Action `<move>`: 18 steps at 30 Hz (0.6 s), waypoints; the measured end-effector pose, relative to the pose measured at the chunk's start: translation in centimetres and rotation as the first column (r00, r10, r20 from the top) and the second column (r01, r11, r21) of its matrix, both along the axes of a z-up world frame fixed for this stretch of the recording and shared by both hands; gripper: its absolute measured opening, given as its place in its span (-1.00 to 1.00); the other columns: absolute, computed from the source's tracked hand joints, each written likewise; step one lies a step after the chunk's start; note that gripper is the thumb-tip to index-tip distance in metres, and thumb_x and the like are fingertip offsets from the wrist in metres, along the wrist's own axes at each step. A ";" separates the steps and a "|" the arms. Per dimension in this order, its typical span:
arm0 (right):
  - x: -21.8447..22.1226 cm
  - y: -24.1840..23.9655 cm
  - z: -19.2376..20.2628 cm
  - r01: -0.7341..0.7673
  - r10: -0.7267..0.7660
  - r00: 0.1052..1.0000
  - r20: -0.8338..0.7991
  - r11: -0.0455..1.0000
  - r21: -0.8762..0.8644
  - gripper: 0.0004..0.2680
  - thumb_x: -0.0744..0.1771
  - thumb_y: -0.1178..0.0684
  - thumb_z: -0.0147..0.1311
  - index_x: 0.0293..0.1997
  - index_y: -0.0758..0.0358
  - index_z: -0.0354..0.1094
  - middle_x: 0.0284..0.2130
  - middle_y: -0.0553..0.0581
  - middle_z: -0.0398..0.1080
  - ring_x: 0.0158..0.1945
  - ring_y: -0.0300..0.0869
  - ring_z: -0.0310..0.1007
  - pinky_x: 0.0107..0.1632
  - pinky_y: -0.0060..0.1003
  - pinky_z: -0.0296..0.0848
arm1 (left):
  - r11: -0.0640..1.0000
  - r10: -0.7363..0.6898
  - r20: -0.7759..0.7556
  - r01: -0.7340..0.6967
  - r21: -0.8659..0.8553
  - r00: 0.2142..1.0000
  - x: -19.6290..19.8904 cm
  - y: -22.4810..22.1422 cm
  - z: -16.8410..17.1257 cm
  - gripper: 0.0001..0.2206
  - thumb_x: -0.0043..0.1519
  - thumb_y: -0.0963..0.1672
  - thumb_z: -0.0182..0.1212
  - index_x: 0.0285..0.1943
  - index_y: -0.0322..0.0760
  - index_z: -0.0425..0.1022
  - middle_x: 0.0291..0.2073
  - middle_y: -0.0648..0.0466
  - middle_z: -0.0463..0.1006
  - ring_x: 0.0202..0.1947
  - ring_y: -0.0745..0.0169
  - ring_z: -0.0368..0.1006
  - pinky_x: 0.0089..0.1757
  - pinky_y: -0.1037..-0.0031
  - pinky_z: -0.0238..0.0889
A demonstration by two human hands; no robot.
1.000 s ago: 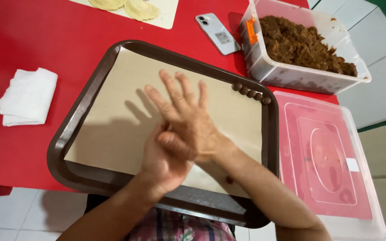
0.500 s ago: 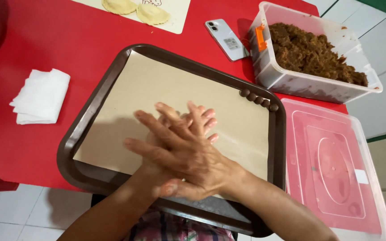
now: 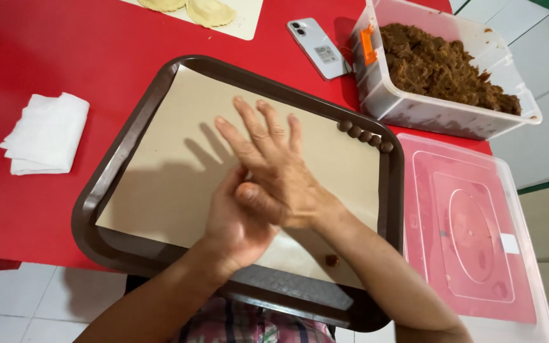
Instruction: Rolling small portions of filling into balls and arranging them on a tray
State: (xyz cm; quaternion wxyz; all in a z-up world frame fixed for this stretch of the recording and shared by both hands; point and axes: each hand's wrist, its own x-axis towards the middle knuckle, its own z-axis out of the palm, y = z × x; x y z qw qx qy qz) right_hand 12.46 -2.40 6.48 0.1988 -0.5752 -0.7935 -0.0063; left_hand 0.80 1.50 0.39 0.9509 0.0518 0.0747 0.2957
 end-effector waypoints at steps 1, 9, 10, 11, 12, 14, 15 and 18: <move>-0.1 -0.2 0.2 0.001 -0.001 1.000 0.021 1.000 0.003 -0.42 0.39 -0.42 -0.55 0.61 -0.08 -0.22 0.59 0.32 -0.22 0.64 0.40 -0.28 0.43 0.67 -0.40 | 0.995 -0.084 0.233 0.070 0.069 0.969 0.5 -0.2 -2.0 -0.57 0.44 0.05 -0.12 0.32 -0.30 0.28 0.29 -0.16 0.31 0.37 -0.02 0.21 0.31 0.16 -0.04; -1.3 0.0 0.1 0.007 -0.011 0.993 0.122 1.000 0.028 -0.43 0.36 -0.39 -0.48 0.60 -0.12 -0.18 0.57 0.35 -0.07 0.61 0.46 -0.12 0.40 0.69 -0.25 | 0.999 -0.011 0.093 0.008 0.037 0.996 -0.7 0.3 2.8 -0.62 0.40 0.01 -0.09 0.34 -0.05 0.40 0.33 0.01 0.43 0.35 0.14 0.32 0.21 0.25 0.28; -1.4 0.6 -0.4 0.076 -0.089 0.971 0.222 0.995 0.065 -0.30 0.25 -0.41 -0.12 0.60 -0.19 -0.18 0.58 0.27 -0.15 0.60 0.41 -0.06 0.37 0.70 -0.12 | 0.986 -0.043 0.187 0.012 0.164 0.981 -0.2 -0.1 2.2 -0.56 0.43 0.04 -0.12 0.49 -0.05 0.19 0.43 -0.02 0.26 0.43 0.02 0.16 0.31 0.14 0.01; -1.5 1.3 -0.9 0.141 -0.168 0.933 0.317 0.984 0.108 -0.14 0.13 -0.44 0.25 0.61 -0.25 -0.18 0.60 0.18 -0.24 0.59 0.37 -0.01 0.34 0.70 0.02 | 0.958 -0.088 0.275 0.005 0.288 0.958 0.2 -0.4 1.7 -0.46 0.47 0.06 -0.14 0.63 -0.04 -0.02 0.54 -0.05 0.10 0.52 -0.10 0.01 0.41 0.03 -0.26; -1.2 1.2 -0.8 0.142 -0.171 0.933 0.317 0.984 0.112 -0.14 0.13 -0.44 0.25 0.61 -0.25 -0.18 0.60 0.18 -0.24 0.59 0.37 -0.01 0.34 0.70 0.02 | 0.956 -0.090 0.275 0.006 0.292 0.957 0.4 -0.3 2.0 -0.46 0.47 0.06 -0.14 0.63 -0.04 -0.02 0.54 -0.05 0.10 0.52 -0.10 0.01 0.41 0.03 -0.26; -0.7 1.2 -0.6 0.114 -0.137 0.960 0.246 0.988 0.104 -0.22 0.19 -0.45 0.04 0.61 -0.20 -0.18 0.60 0.20 -0.26 0.62 0.32 -0.13 0.39 0.64 -0.15 | 0.969 -0.070 0.211 0.016 0.246 0.975 0.6 0.0 2.6 -0.45 0.44 0.06 -0.15 0.61 -0.07 0.03 0.51 -0.05 0.15 0.49 -0.05 0.06 0.39 0.08 -0.17; -0.5 1.2 -0.5 0.100 -0.119 0.971 0.209 0.990 0.100 -0.25 0.22 -0.46 -0.07 0.61 -0.17 -0.18 0.61 0.21 -0.27 0.63 0.30 -0.20 0.42 0.61 -0.23 | 0.975 -0.060 0.177 0.020 0.221 0.982 0.7 0.2 2.9 -0.45 0.42 0.06 -0.15 0.59 -0.09 0.05 0.50 -0.05 0.17 0.48 -0.03 0.09 0.38 0.11 -0.13; 0.1 0.6 -0.6 0.055 -0.063 0.993 0.098 0.995 0.083 -0.33 0.31 -0.50 -0.38 0.61 -0.08 -0.17 0.61 0.24 -0.30 0.67 0.23 -0.38 0.49 0.52 -0.48 | 0.990 -0.035 0.075 0.025 0.137 0.997 0.8 0.1 3.5 -0.44 0.38 0.07 -0.15 0.56 -0.13 0.13 0.46 -0.04 0.24 0.44 0.05 0.16 0.34 0.19 0.01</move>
